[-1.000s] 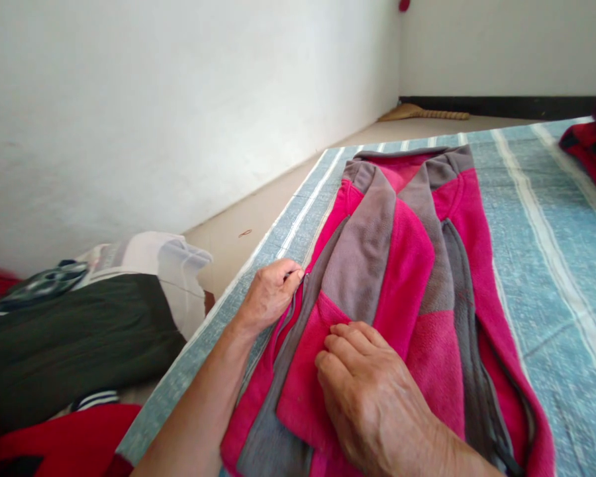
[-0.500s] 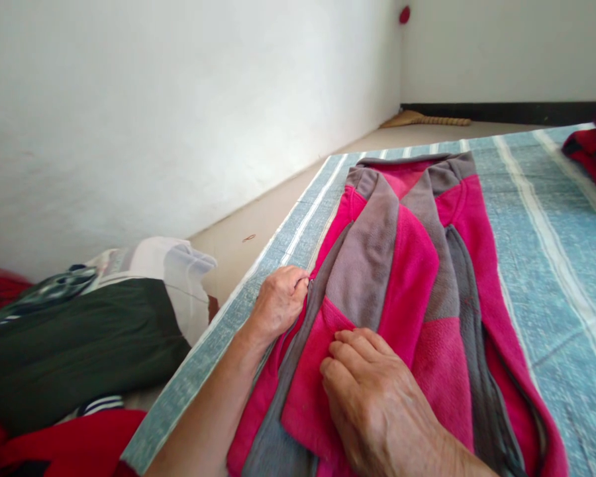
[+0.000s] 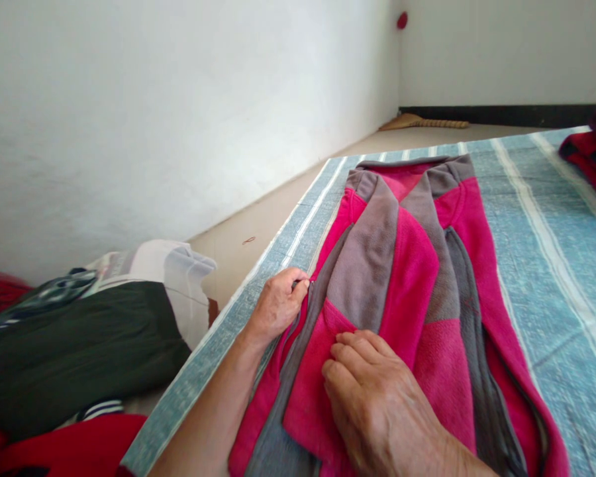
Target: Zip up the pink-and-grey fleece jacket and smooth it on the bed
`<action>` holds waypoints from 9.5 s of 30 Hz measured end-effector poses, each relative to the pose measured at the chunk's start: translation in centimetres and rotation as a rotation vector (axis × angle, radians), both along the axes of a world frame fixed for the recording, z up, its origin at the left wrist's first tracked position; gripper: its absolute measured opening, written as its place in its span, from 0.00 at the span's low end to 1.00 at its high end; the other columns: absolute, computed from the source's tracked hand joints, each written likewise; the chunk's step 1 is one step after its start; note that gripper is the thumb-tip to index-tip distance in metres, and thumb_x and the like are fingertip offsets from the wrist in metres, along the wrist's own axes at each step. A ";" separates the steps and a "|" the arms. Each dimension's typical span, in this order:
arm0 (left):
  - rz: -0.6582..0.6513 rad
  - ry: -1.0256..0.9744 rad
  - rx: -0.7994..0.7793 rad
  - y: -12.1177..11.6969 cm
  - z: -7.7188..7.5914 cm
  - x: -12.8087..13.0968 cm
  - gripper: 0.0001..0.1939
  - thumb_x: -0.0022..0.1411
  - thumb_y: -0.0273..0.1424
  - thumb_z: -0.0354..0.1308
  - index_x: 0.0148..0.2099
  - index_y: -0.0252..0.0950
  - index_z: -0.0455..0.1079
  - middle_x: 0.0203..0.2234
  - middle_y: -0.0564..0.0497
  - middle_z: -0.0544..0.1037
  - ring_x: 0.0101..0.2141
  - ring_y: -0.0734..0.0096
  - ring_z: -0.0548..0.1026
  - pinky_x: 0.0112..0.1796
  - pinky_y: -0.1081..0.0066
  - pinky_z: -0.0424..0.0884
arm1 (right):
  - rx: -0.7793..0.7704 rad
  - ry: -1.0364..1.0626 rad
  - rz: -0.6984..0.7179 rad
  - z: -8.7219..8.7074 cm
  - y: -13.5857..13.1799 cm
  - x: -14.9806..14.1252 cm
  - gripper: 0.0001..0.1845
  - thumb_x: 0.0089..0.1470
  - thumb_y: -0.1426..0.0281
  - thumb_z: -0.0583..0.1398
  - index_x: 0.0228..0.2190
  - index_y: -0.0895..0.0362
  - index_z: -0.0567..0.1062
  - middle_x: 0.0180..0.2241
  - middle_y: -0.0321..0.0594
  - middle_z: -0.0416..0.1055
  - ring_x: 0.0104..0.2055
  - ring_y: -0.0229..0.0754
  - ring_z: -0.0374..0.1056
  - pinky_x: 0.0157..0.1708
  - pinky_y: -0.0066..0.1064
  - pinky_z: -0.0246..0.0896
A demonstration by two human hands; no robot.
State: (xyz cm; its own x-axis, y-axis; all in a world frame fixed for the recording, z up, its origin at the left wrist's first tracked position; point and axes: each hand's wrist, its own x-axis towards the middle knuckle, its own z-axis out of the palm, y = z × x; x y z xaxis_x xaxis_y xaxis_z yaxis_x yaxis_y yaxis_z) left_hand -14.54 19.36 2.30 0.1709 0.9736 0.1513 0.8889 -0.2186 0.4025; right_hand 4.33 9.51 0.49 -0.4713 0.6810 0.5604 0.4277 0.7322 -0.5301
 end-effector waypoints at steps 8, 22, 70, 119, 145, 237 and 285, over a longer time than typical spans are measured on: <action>-0.002 -0.027 -0.009 0.2 0.0 0.0 0.10 0.61 0.22 0.50 0.30 0.36 0.69 0.26 0.53 0.74 0.31 0.71 0.72 0.36 0.72 0.65 | -0.001 -0.453 -0.123 3.6 0.6 -1.2 0.12 0.55 0.77 0.51 0.28 0.53 0.73 0.27 0.39 0.73 0.28 0.41 0.67 0.32 0.34 0.63; -0.038 -0.115 -0.013 0.1 -0.3 -0.5 0.11 0.61 0.20 0.51 0.28 0.35 0.68 0.26 0.52 0.73 0.31 0.71 0.71 0.36 0.71 0.65 | 0.071 -0.846 -0.282 2.0 6.4 -4.7 0.18 0.60 0.75 0.52 0.51 0.57 0.71 0.27 0.41 0.72 0.28 0.46 0.70 0.24 0.34 0.52; -0.122 -0.003 0.025 0.0 0.0 -0.3 0.09 0.61 0.21 0.54 0.29 0.35 0.70 0.27 0.51 0.74 0.33 0.69 0.72 0.38 0.70 0.67 | 0.010 -0.845 -0.290 2.2 6.2 -4.3 0.15 0.63 0.73 0.50 0.45 0.56 0.74 0.26 0.41 0.70 0.28 0.45 0.67 0.25 0.35 0.43; -0.133 -0.062 -0.065 0.0 0.9 -1.1 0.09 0.57 0.20 0.54 0.30 0.35 0.73 0.27 0.53 0.75 0.30 0.73 0.72 0.34 0.72 0.65 | 0.201 -0.566 -0.164 1.9 5.9 -3.3 0.09 0.58 0.76 0.55 0.31 0.57 0.75 0.23 0.38 0.63 0.25 0.43 0.56 0.27 0.35 0.41; 0.042 0.228 -0.512 -7.1 5.4 -2.1 0.02 0.55 0.27 0.52 0.30 0.38 0.64 0.23 0.54 0.71 0.25 0.70 0.69 0.26 0.72 0.58 | -0.227 -0.270 0.407 1.8 6.4 -3.8 0.09 0.60 0.72 0.56 0.28 0.57 0.73 0.32 0.37 0.69 0.37 0.39 0.60 0.40 0.35 0.49; -0.234 -0.086 -0.096 1.2 1.2 -1.1 0.10 0.59 0.19 0.54 0.31 0.34 0.73 0.26 0.54 0.75 0.30 0.74 0.73 0.34 0.74 0.67 | 0.083 -0.663 -0.329 1.0 6.1 -4.3 0.16 0.57 0.74 0.55 0.45 0.61 0.77 0.46 0.57 0.71 0.52 0.62 0.64 0.50 0.53 0.60; -0.181 -0.269 -0.066 1.4 0.1 -1.5 0.10 0.59 0.22 0.52 0.26 0.35 0.69 0.24 0.54 0.74 0.29 0.73 0.72 0.35 0.74 0.66 | 0.211 -0.594 -0.454 0.1 4.8 -5.4 0.25 0.48 0.77 0.54 0.48 0.66 0.75 0.49 0.61 0.70 0.53 0.63 0.65 0.50 0.55 0.62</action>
